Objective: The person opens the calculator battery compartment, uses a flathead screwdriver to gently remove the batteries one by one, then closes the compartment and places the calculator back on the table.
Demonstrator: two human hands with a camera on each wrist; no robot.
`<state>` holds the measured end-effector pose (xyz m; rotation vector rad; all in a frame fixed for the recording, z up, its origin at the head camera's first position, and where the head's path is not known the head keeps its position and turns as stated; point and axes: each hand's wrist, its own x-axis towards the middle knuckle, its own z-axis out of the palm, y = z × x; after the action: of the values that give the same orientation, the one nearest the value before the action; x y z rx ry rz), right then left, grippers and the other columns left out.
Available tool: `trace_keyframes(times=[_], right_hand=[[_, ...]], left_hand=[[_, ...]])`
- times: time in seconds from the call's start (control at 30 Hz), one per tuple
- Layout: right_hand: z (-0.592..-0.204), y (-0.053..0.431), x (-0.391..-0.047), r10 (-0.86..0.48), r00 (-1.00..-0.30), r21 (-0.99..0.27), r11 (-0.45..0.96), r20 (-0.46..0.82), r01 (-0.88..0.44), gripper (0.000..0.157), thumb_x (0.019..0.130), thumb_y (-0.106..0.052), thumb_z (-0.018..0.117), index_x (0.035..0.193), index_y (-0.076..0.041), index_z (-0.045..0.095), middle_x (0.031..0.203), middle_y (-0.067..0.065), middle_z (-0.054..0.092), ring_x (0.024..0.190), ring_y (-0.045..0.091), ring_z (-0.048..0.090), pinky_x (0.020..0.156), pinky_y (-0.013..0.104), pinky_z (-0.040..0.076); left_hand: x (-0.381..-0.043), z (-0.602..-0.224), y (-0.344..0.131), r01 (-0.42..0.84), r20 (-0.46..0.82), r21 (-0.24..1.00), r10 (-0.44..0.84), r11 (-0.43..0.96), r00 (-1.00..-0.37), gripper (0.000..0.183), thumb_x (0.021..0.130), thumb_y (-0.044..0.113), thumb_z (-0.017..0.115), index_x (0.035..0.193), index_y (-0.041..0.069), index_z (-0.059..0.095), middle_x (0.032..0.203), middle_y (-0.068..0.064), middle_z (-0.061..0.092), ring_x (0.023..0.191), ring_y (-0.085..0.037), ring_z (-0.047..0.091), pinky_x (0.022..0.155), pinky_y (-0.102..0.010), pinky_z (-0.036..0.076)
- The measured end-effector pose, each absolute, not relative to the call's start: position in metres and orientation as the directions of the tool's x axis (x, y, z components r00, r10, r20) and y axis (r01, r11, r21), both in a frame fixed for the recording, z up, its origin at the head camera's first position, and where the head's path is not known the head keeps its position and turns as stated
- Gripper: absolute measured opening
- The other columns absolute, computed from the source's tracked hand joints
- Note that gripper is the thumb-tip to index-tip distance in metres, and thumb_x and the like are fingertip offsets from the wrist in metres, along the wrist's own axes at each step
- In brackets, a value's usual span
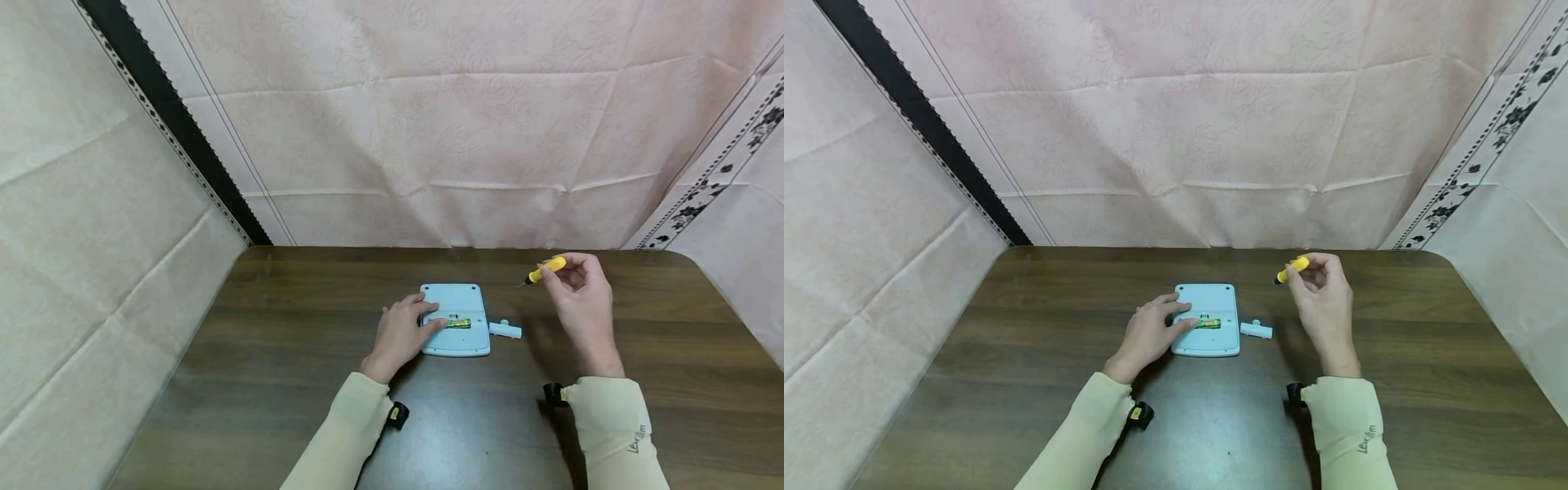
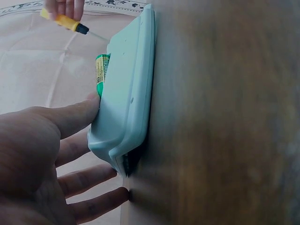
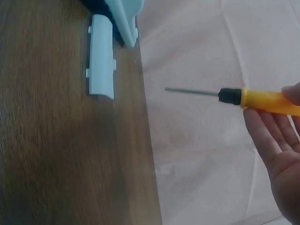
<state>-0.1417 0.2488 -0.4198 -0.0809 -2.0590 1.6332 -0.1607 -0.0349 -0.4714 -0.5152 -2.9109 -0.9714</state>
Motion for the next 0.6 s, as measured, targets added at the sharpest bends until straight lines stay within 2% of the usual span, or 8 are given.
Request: trace_keyframes(times=[0.2, 0.4, 0.6], right_hand=[[-0.423, 0.253, -0.142, 0.401, -0.859, -0.895, 0.426, 0.317, -0.131, 0.040, 0.100, -0.007, 0.074, 0.131, 0.007, 0.052, 0.117, 0.007, 0.063, 0.100, 0.001, 0.063, 0.086, 0.009, 0.051], [-0.426, 0.256, -0.141, 0.445, -0.848, -0.881, 0.471, 0.289, -0.053, 0.040, 0.102, -0.012, 0.072, 0.131, 0.005, 0.053, 0.119, 0.011, 0.065, 0.099, 0.002, 0.064, 0.085, 0.010, 0.051], [-0.432, 0.259, -0.143, 0.476, -0.846, -0.878, 0.479, 0.241, 0.020, 0.043, 0.103, -0.017, 0.071, 0.135, 0.003, 0.052, 0.125, 0.015, 0.065, 0.103, 0.010, 0.066, 0.086, 0.014, 0.054]], left_hand=[[-0.161, -0.472, -0.035, 0.316, 0.127, 0.575, 0.299, 0.755, -0.946, 0.043, 0.101, 0.042, 0.075, 0.136, 0.017, 0.075, 0.154, -0.010, 0.058, 0.142, -0.038, 0.053, 0.114, -0.075, 0.029], [-0.161, -0.471, -0.035, 0.316, 0.129, 0.573, 0.297, 0.757, -0.946, 0.043, 0.101, 0.042, 0.075, 0.136, 0.017, 0.075, 0.154, -0.010, 0.058, 0.142, -0.038, 0.052, 0.114, -0.075, 0.029], [-0.160, -0.470, -0.035, 0.315, 0.125, 0.575, 0.298, 0.756, -0.946, 0.043, 0.101, 0.042, 0.075, 0.136, 0.017, 0.075, 0.154, -0.011, 0.058, 0.142, -0.038, 0.052, 0.114, -0.075, 0.029]])
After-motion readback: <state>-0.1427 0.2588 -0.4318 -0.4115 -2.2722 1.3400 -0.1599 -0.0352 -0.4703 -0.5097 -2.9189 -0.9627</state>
